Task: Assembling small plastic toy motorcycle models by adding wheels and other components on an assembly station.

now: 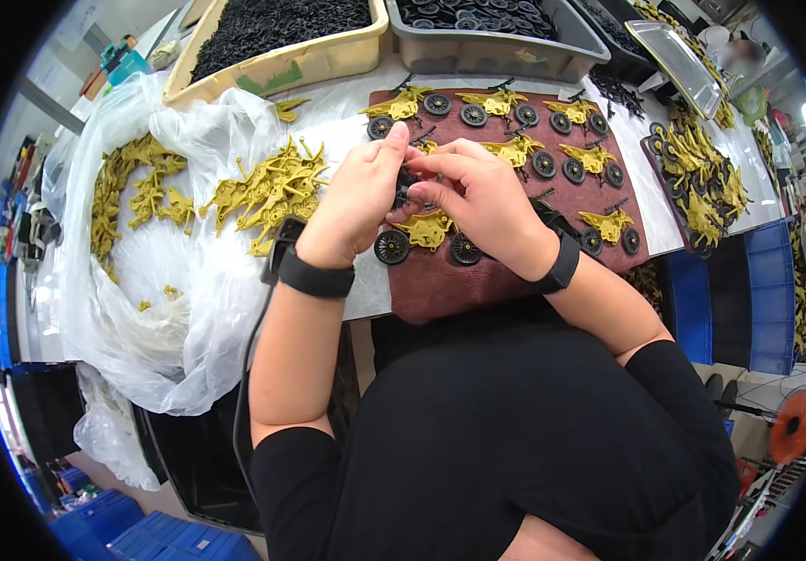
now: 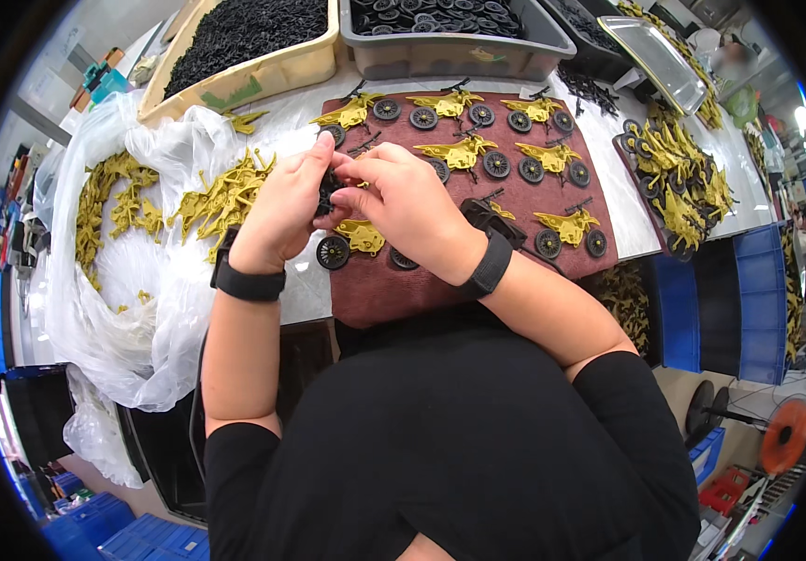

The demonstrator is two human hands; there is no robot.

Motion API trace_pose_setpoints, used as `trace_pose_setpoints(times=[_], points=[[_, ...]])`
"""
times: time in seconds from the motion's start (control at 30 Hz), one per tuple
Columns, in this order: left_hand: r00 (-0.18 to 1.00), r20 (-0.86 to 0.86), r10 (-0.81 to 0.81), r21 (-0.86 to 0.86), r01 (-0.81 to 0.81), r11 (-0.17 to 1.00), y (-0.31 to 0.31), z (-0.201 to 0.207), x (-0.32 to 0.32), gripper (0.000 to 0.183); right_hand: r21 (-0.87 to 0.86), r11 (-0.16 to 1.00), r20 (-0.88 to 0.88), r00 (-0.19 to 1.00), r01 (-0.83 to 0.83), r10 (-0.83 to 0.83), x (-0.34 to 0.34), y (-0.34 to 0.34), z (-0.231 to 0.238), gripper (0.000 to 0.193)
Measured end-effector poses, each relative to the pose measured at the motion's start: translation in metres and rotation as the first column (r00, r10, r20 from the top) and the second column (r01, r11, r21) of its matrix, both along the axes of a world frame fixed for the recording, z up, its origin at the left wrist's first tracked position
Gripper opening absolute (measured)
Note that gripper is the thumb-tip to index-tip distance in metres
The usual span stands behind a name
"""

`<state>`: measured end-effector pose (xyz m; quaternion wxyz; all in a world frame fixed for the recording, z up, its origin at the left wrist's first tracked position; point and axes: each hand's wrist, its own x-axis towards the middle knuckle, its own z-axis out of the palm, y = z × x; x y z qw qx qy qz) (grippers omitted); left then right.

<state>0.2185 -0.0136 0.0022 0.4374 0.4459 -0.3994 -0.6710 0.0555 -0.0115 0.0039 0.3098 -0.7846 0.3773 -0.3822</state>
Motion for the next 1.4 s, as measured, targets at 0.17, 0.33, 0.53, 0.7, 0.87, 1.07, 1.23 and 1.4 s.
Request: trace_pose_setpoints(times=[0.17,0.33,0.53,0.7,0.87,1.07,1.23,1.4], points=[[0.995,0.057,0.076,0.004,-0.077,0.997,0.013,-0.001,-0.008,0.043,0.02,0.996,0.011,0.996,-0.085,0.085,-0.005,0.005,-0.003,0.021],[0.992,-0.098,0.078,0.076,-0.071,0.995,0.016,-0.008,-0.003,0.041,-0.018,0.995,0.001,0.995,-0.1,0.1,-0.013,-0.005,-0.004,0.012],[0.964,-0.236,0.126,0.206,-0.077,0.976,0.015,-0.01,-0.003,0.039,-0.009,0.992,0.049,0.991,-0.123,0.123,-0.012,-0.01,-0.01,0.011],[0.981,-0.16,0.11,0.18,-0.08,0.98,0.018,-0.013,0.0,0.039,0.012,0.977,-0.048,0.975,-0.215,0.215,-0.013,-0.014,-0.007,0.022],[0.993,-0.073,0.091,0.091,-0.085,0.992,0.02,-0.012,-0.001,0.044,-0.123,0.969,-0.063,0.976,-0.213,0.207,-0.009,-0.012,-0.006,0.028],[0.988,-0.125,0.095,0.1,-0.083,0.992,0.023,-0.01,0.004,0.041,-0.236,0.944,-0.159,0.967,-0.232,0.198,-0.01,-0.012,-0.007,0.023],[0.989,-0.145,0.021,0.033,-0.016,0.999,0.026,-0.013,0.004,0.03,-0.042,0.981,-0.087,0.978,-0.192,0.188,-0.011,-0.006,-0.004,0.016],[0.984,0.068,0.165,-0.024,-0.164,0.986,0.026,-0.012,0.014,0.018,-0.05,0.996,-0.032,0.996,-0.08,0.079,-0.018,-0.005,-0.006,0.019]])
